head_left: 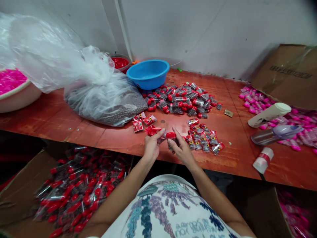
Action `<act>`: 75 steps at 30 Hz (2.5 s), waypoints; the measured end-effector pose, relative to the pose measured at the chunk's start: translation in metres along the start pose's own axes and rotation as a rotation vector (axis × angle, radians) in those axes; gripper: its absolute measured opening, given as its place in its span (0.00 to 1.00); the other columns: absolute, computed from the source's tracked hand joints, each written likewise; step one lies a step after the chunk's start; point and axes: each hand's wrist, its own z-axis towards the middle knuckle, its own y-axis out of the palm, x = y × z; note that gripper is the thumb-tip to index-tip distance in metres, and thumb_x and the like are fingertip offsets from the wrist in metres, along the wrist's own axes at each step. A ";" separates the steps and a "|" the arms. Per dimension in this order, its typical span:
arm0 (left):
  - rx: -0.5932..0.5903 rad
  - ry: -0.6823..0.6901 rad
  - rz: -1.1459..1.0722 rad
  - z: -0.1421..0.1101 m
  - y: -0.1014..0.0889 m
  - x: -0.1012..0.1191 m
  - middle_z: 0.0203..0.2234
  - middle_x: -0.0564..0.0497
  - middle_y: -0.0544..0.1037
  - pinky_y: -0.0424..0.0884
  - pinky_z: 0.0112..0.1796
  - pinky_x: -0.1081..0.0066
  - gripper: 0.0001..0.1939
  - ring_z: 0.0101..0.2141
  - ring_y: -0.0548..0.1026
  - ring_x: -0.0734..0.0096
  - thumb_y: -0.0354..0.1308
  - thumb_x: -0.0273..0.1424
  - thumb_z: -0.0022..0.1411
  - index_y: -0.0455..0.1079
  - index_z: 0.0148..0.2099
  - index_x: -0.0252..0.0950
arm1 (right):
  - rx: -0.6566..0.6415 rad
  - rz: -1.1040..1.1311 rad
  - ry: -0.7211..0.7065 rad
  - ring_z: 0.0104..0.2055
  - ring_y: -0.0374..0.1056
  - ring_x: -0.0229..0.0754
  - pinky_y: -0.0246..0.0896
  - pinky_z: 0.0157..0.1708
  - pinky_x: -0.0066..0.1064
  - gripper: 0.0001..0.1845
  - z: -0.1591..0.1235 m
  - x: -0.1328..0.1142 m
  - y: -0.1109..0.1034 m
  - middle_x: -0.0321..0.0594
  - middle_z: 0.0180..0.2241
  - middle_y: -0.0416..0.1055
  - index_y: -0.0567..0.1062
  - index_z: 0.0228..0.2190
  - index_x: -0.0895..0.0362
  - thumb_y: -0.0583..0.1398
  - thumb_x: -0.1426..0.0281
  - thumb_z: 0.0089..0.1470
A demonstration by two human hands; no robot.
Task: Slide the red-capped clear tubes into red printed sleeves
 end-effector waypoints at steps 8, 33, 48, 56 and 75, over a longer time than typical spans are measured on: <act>-0.021 -0.058 -0.004 -0.003 0.003 0.002 0.22 0.51 0.78 0.72 0.28 0.72 0.13 0.23 0.76 0.71 0.71 0.25 0.39 0.74 0.30 0.31 | 0.086 0.180 -0.004 0.25 0.62 0.34 0.61 0.21 0.24 0.30 0.002 0.001 0.002 0.32 0.28 0.66 0.57 0.59 0.51 0.57 0.61 0.57; 0.030 -0.167 -0.055 -0.002 0.007 0.009 0.22 0.52 0.78 0.73 0.27 0.74 0.10 0.22 0.75 0.75 0.70 0.25 0.41 0.72 0.28 0.31 | 0.095 0.131 -0.032 0.27 0.63 0.34 0.61 0.24 0.24 0.25 -0.005 -0.003 -0.001 0.33 0.30 0.67 0.64 0.54 0.51 0.58 0.61 0.56; -0.027 -0.109 0.029 -0.004 0.005 0.011 0.23 0.52 0.78 0.73 0.27 0.72 0.15 0.24 0.76 0.72 0.71 0.28 0.39 0.73 0.31 0.32 | 0.039 0.143 -0.057 0.26 0.61 0.33 0.60 0.24 0.23 0.26 -0.005 -0.004 -0.006 0.32 0.27 0.65 0.65 0.55 0.51 0.59 0.62 0.55; -0.057 -0.057 0.045 -0.008 0.008 0.011 0.23 0.53 0.78 0.72 0.25 0.74 0.15 0.23 0.75 0.74 0.71 0.28 0.40 0.73 0.32 0.31 | 0.063 0.087 -0.023 0.28 0.63 0.34 0.61 0.24 0.24 0.27 -0.006 -0.001 -0.008 0.33 0.30 0.66 0.63 0.56 0.50 0.58 0.61 0.56; -0.211 0.080 0.182 -0.018 0.011 0.015 0.23 0.54 0.76 0.71 0.32 0.73 0.12 0.25 0.73 0.75 0.71 0.25 0.38 0.73 0.28 0.33 | 0.088 0.044 -0.080 0.31 0.67 0.38 0.63 0.32 0.29 0.15 -0.006 -0.007 -0.012 0.36 0.32 0.73 0.75 0.41 0.53 0.63 0.61 0.51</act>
